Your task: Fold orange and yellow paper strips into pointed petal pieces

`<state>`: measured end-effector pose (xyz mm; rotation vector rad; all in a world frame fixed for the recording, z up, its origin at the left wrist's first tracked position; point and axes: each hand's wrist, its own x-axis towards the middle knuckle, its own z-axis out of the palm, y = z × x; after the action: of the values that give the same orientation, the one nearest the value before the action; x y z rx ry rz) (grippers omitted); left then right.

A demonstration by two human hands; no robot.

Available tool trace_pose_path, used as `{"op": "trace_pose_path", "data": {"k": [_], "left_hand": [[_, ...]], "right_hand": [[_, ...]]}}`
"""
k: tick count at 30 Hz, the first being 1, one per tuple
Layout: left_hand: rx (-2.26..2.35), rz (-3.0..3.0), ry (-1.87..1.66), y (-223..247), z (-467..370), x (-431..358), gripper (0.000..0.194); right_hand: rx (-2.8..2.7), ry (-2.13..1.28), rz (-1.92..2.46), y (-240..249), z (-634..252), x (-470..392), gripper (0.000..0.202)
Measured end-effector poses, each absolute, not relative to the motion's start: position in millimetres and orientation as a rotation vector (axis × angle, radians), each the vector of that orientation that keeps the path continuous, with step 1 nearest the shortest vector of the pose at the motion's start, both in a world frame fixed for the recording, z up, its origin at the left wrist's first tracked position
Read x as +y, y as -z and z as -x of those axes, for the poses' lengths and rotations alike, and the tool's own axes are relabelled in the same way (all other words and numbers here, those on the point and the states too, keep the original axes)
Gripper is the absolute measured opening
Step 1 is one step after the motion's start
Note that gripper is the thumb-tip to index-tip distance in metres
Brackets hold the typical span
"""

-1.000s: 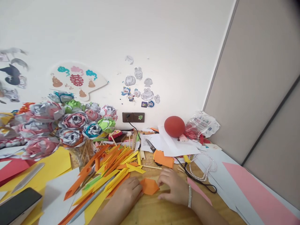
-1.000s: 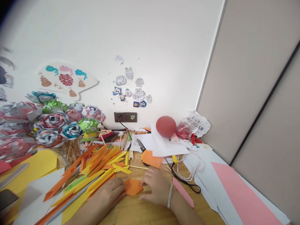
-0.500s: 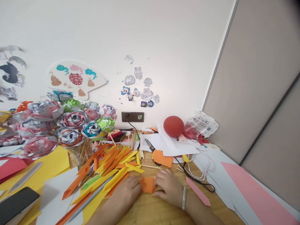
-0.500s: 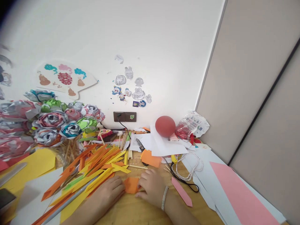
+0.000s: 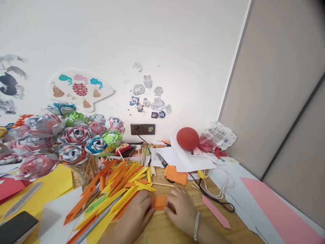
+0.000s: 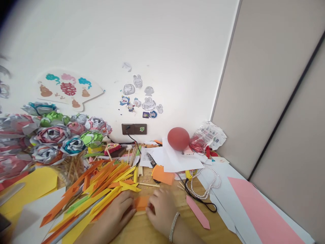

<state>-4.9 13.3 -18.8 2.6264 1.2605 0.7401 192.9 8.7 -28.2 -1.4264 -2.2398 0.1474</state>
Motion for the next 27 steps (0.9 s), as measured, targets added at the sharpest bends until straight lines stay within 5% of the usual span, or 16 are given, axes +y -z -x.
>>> {"op": "trace_pose_path", "data": {"k": [12, 19, 27], "left_hand": [[1.541, -2.560, -0.616, 20, -5, 18, 0.012], [1.686, -2.521, -0.562, 18, -7, 15, 0.009], [1.662, -2.455, -0.590, 14, -2, 14, 0.008]], "right_hand": [[-2.108, -0.052, 1.614, 30, -178, 4, 0.008], [-2.379, 0.111, 1.317, 29, -184, 6, 0.011], [-2.540, -0.094, 1.185, 3, -224, 1, 0.023]]}}
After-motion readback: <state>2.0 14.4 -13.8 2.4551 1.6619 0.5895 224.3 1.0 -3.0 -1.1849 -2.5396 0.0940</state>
